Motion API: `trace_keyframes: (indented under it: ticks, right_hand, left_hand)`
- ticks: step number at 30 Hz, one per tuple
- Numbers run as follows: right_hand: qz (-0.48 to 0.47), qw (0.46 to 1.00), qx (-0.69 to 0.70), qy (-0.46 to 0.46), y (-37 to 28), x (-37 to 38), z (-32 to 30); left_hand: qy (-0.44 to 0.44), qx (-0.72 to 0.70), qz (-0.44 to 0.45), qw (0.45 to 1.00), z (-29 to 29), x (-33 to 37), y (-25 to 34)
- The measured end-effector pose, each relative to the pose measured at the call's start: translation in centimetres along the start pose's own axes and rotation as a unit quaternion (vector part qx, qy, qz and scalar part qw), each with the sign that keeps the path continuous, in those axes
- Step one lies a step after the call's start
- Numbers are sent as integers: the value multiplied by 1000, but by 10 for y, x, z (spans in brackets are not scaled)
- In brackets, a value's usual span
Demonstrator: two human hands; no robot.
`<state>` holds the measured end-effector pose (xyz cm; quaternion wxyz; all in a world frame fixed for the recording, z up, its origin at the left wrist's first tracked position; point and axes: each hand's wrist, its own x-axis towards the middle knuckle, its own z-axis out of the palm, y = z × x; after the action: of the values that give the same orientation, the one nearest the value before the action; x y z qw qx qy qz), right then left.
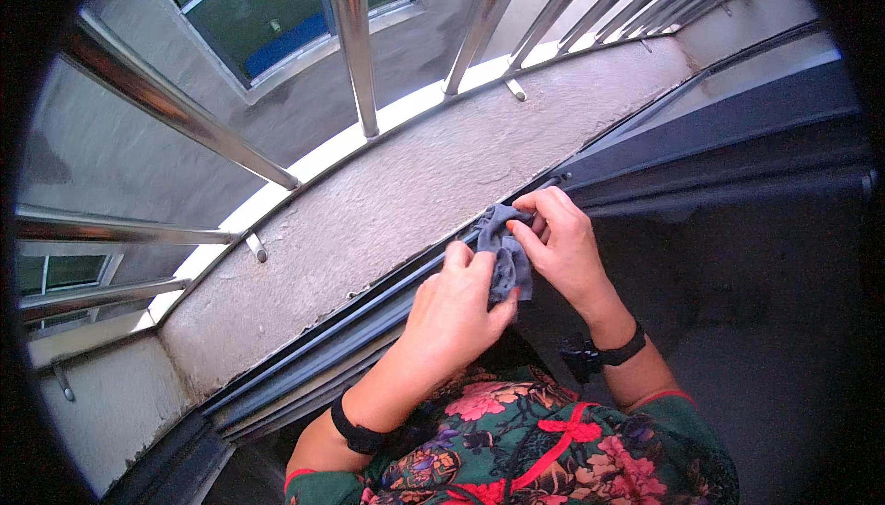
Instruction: The person wipes the metal window bars and the bottom track of the window frame using a dark grey cloth.
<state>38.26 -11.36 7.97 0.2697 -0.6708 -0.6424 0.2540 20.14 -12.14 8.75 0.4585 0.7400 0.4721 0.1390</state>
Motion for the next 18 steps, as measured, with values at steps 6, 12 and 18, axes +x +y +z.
trace_keyframes:
  ticks: [6,12,18]
  right_hand:
    - [-26,998,-45,22,9,-2,3]
    - [-88,989,-105,63,8,2,7]
    - [-120,985,-116,44,11,6,6]
  left_hand:
    - [49,47,36,997,3,-5,-5]
    - [55,92,23,994,6,-3,-6]
    - [-4,134,12,991,4,4,2]
